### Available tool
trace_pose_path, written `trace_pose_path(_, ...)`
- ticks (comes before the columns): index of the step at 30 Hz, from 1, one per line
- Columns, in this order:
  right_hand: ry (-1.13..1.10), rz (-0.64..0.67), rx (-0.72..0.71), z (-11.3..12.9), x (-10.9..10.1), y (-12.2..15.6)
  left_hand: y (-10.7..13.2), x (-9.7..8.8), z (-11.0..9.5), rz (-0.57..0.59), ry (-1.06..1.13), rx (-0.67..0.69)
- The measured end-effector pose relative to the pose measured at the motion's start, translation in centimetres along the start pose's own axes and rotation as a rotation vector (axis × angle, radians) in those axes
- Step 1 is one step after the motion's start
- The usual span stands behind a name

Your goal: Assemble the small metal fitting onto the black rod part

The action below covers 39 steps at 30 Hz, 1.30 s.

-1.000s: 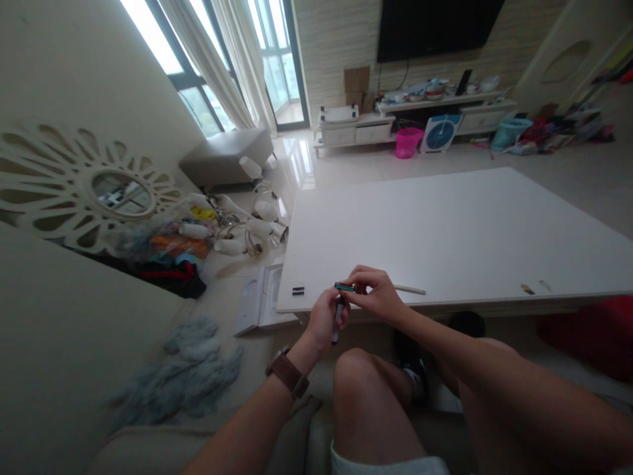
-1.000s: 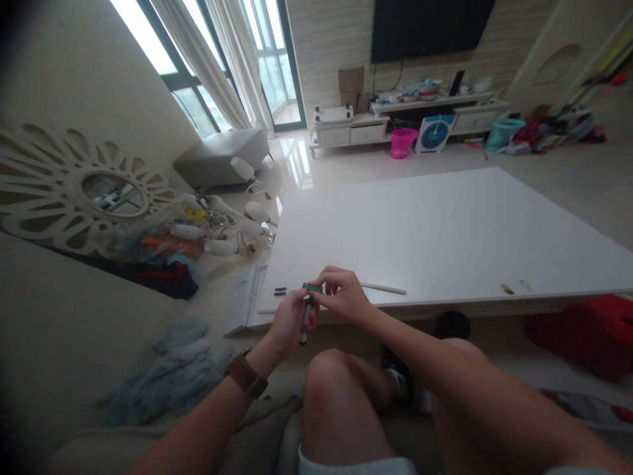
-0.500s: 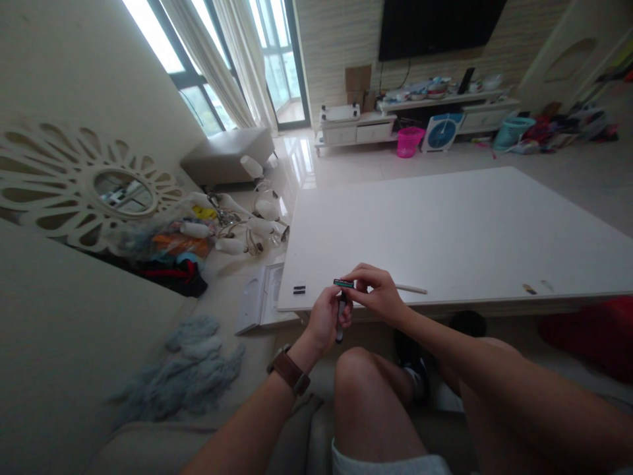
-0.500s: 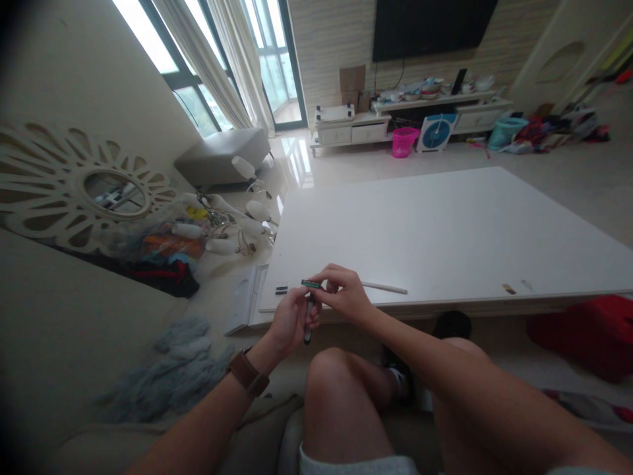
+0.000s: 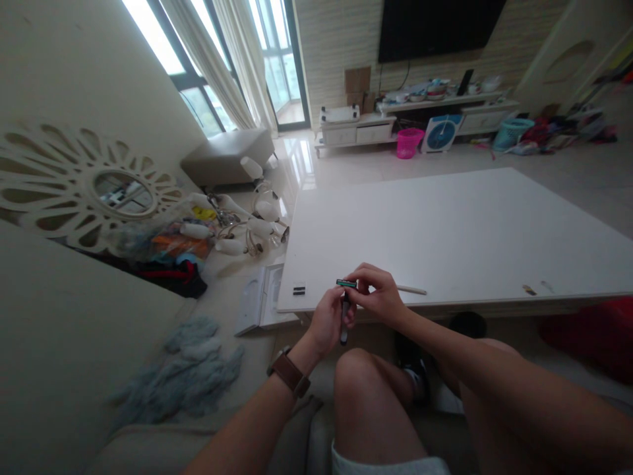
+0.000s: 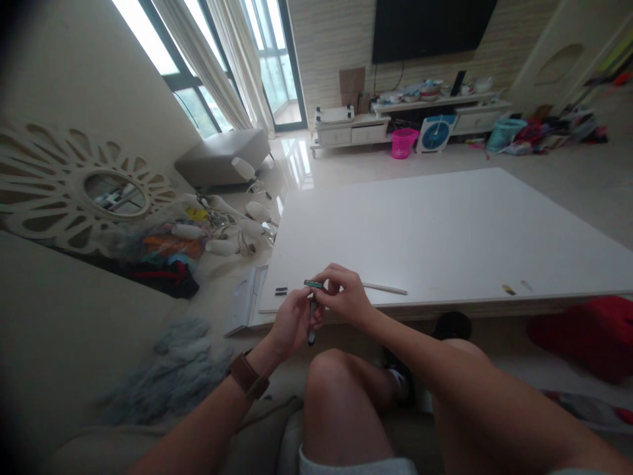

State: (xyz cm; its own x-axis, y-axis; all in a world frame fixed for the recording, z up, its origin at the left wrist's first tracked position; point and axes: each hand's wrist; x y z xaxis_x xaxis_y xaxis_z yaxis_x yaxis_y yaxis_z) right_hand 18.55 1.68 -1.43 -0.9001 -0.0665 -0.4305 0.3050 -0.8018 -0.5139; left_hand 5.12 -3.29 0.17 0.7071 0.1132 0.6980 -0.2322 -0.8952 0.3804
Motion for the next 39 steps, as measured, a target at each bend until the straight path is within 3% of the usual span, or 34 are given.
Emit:
trace_pose_path(6,-0.001,-0.021,-0.022,0.38,-0.1,-0.02,0.12,0.26,0.15,0.054,0.003,0.027)
trace_pose_path(14,-0.011,-0.036,-0.043,0.11,-0.11,-0.08,-0.03,0.31,0.3,-0.004,0.005,0.024)
trace_pose_path(39,-0.041,-0.01,-0.013,-0.07,-0.08,-0.06,-0.08,0.11,0.27,0.002,-0.006,0.023)
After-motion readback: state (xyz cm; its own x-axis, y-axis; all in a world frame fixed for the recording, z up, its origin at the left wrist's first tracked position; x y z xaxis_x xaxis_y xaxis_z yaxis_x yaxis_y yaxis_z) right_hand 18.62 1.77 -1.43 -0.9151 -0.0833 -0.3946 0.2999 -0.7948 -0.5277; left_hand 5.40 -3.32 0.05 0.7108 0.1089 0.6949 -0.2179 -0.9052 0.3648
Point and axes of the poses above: each hand's wrist, its own y-axis away from the middle knuckle, its own x-axis out of the palm, z = x × y, and after that the axes turned 13 degrees about y, right-handed
